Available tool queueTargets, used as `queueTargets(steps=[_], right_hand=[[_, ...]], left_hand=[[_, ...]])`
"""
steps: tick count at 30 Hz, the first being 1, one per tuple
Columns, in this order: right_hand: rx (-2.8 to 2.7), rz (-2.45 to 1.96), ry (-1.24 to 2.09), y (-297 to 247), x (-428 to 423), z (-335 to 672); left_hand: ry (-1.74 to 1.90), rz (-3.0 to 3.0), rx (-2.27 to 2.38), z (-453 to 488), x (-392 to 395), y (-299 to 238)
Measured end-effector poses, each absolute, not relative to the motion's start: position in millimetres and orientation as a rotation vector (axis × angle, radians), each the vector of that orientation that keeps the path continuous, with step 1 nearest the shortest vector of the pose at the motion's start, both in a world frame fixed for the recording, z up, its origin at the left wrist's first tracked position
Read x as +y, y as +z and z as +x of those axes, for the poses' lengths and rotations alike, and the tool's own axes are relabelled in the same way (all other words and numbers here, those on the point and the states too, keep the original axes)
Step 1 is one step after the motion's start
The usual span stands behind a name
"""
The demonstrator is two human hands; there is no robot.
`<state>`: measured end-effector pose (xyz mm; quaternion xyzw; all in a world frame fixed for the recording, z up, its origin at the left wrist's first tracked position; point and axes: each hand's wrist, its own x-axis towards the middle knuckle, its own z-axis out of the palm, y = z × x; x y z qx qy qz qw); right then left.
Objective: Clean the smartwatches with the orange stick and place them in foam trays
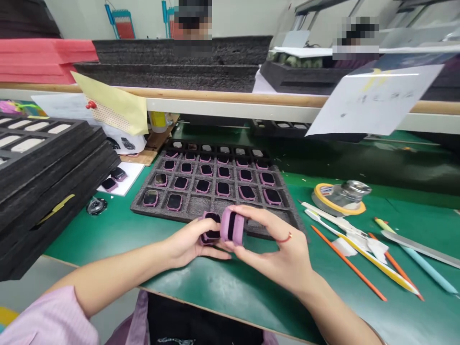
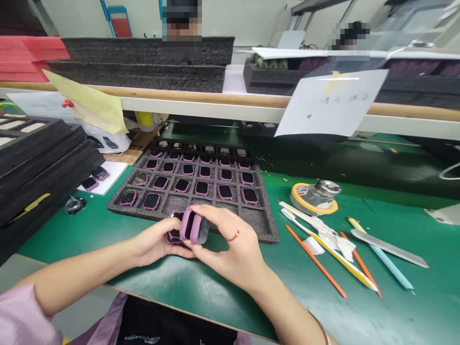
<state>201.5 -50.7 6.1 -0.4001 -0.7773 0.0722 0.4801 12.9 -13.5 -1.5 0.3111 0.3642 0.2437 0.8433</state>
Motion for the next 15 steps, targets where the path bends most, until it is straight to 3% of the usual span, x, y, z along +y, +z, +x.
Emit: queueTargets(steps=[7, 15], right_hand=[[-2.002, -1.002, 0.19, -4.6, -47.9, 202.1], [-2.067, -0.992, 0.355, -21.6, -46.5, 193.6]], left_hand=[[0.496, 0.434, 0.762, 13.4, -11.3, -0.8], [0.518, 0.665, 0.581, 14.6, -17.3, -5.9]])
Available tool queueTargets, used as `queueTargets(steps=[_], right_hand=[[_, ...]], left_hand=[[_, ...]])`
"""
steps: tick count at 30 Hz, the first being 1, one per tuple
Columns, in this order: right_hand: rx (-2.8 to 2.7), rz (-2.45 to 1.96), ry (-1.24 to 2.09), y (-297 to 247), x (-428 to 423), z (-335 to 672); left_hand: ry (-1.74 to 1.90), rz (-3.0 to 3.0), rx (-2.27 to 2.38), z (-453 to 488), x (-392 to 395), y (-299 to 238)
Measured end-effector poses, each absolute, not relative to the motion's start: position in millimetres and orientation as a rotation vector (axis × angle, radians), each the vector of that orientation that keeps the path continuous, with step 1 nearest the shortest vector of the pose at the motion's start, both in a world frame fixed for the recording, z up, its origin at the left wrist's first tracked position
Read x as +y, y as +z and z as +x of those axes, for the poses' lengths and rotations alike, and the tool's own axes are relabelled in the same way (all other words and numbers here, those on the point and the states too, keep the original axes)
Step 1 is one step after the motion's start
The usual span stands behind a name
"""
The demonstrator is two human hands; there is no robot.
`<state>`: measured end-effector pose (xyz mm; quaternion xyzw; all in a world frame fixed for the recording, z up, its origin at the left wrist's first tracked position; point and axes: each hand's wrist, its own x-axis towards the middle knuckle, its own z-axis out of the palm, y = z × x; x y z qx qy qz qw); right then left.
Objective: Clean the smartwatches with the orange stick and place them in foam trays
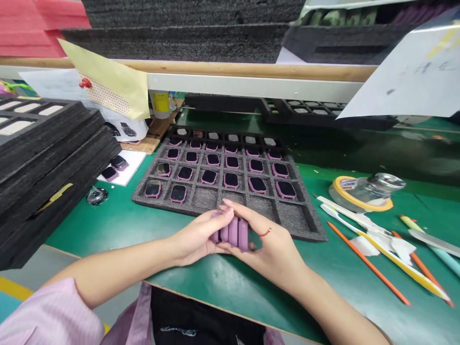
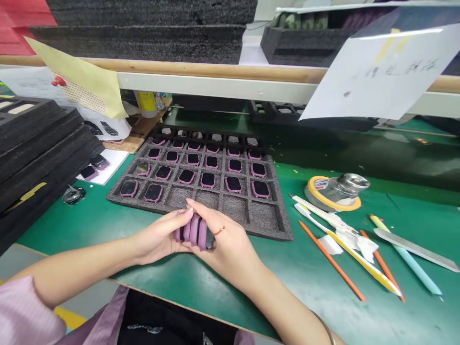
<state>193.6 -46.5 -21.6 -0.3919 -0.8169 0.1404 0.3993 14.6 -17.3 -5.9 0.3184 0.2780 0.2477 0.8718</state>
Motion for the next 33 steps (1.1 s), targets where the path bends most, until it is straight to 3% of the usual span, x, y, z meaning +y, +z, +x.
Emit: queueTargets(steps=[22, 33], right_hand=[[-1.706, -0.91, 0.728, -16.3, -57.4, 184.1], [-1.751, -0.942, 0.68, -20.6, -57.9, 187.9]], left_hand=[[0.505, 1.198, 0.565, 13.1, -17.2, 7.6], [0.499, 1.281, 0.608, 12.0, -19.2, 5.5]])
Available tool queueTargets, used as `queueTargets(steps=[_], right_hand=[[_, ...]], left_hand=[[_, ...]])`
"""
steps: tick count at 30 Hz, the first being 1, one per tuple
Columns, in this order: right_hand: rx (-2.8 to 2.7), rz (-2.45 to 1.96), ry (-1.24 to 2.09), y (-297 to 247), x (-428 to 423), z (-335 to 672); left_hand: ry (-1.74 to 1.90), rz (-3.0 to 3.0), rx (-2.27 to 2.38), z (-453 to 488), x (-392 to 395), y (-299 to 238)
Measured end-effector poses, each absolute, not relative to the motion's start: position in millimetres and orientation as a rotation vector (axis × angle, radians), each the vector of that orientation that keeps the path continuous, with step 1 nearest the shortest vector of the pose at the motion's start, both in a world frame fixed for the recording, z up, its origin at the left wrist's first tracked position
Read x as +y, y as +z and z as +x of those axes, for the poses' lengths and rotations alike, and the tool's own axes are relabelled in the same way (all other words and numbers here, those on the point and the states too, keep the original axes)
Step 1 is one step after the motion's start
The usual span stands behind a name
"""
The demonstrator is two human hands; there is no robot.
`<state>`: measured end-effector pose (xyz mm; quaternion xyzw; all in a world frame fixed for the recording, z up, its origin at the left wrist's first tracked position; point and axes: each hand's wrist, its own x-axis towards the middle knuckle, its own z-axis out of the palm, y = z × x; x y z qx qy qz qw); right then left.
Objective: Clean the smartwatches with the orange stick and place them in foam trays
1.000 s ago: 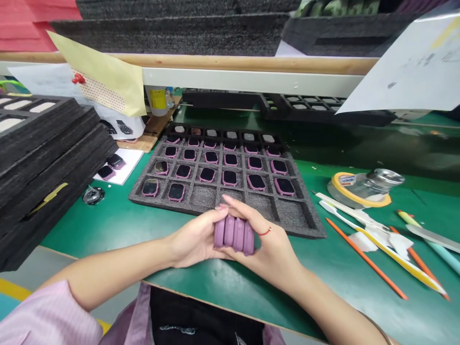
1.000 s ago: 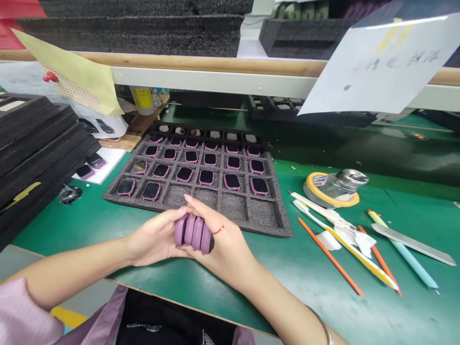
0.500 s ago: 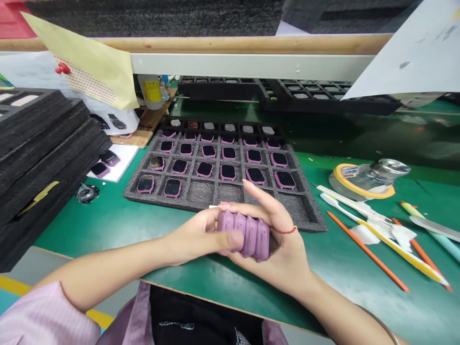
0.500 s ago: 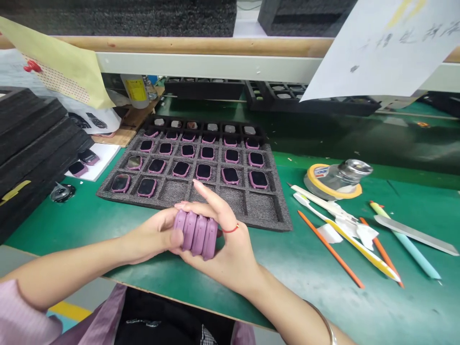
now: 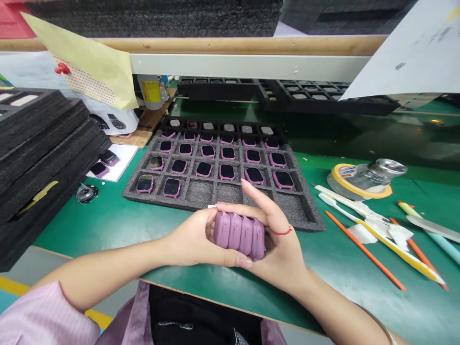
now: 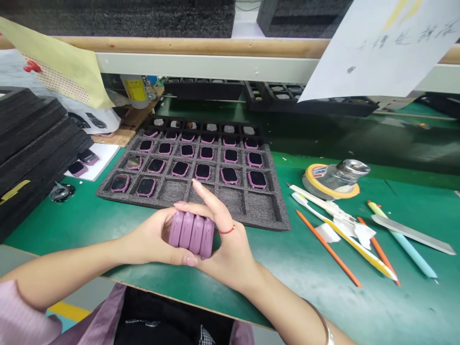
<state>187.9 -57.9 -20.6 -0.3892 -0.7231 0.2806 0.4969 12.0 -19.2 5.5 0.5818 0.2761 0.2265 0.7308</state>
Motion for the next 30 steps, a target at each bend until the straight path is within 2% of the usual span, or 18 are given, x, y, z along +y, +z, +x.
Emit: queueTargets(steps=[15, 17, 25, 27, 30], right_hand=[[-1.987, -0.899, 0.38, -20.0, -59.1, 182.4], [-1.913, -0.936, 0.501, -17.0, -60.1, 183.6], [-1.208, -0.988, 1.559, -19.1, -48.9, 190.8], [-1.232, -0.975, 1.641, -17.2, -47.9, 188.5], [-1.319, -1.005, 1.536, -12.2, -49.4, 183.1]], left_hand=[[0.729, 1.369, 0.807, 14.8, -26.9, 3.8], [0.787, 1.469, 0.796, 12.1, -27.7, 4.2], [0.942, 1.782, 0.639, 8.3, -27.4, 0.4], [0.958, 1.852, 0.614, 9.2, -25.8, -2.3], [1.024, 1.97, 0.475, 10.1, -21.2, -9.1]])
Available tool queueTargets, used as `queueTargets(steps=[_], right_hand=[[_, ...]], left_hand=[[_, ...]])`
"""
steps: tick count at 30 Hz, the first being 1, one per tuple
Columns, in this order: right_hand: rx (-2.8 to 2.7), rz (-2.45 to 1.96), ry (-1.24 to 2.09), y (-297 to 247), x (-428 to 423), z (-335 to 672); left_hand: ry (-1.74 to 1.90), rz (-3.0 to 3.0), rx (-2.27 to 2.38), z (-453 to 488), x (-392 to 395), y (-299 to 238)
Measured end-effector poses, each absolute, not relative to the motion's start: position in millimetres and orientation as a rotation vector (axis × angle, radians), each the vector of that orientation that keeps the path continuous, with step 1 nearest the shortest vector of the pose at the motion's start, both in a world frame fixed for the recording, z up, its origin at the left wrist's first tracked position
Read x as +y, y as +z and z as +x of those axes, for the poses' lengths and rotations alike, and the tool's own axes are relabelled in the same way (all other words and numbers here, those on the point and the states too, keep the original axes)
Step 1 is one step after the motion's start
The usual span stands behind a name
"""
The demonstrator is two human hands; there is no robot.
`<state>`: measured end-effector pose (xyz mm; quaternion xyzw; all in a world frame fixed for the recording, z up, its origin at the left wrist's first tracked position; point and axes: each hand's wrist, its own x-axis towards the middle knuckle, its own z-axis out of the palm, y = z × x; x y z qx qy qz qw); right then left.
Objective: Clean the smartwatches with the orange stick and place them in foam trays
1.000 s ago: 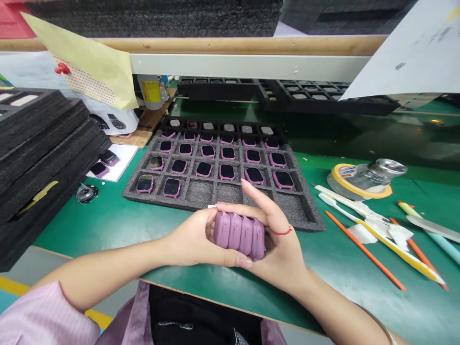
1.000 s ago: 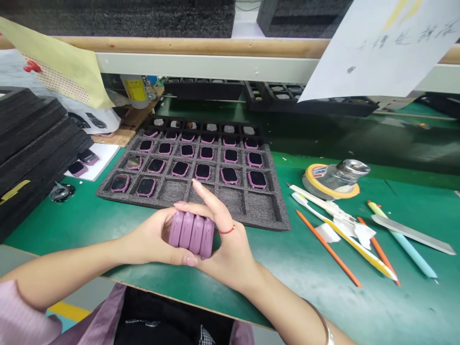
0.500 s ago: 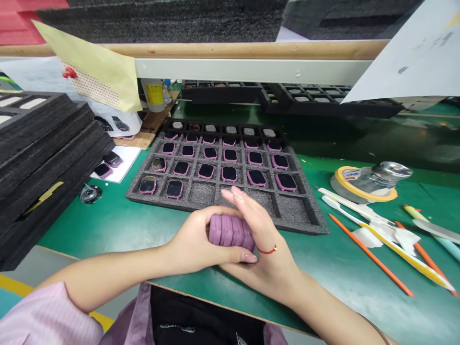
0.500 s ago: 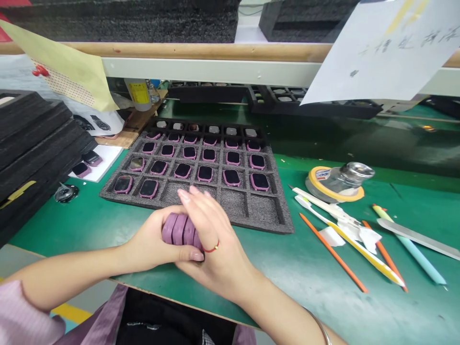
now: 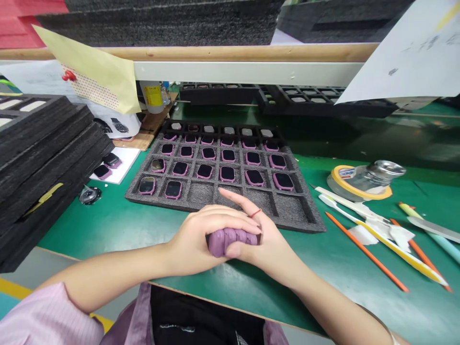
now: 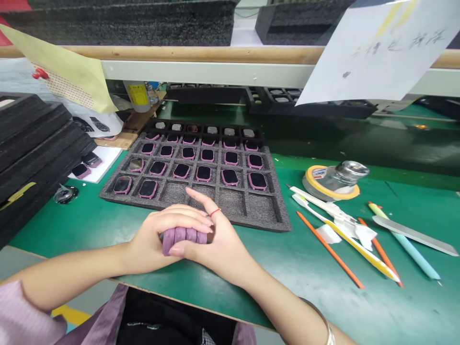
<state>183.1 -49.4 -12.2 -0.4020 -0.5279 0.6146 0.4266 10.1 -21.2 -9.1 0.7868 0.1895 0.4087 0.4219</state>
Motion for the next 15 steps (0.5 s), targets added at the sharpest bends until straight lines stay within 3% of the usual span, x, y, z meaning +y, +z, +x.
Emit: queueTargets(steps=[7, 15], right_hand=[[-1.538, -1.089, 0.909, -14.3, -55.8, 180.7], [-1.687, -0.895, 0.566, -20.1, -52.7, 186.3]], left_hand=[[1.028, 2.125, 0.521, 10.4, -19.5, -24.1], [0.581, 1.297, 0.556, 13.5, -23.2, 6.0]])
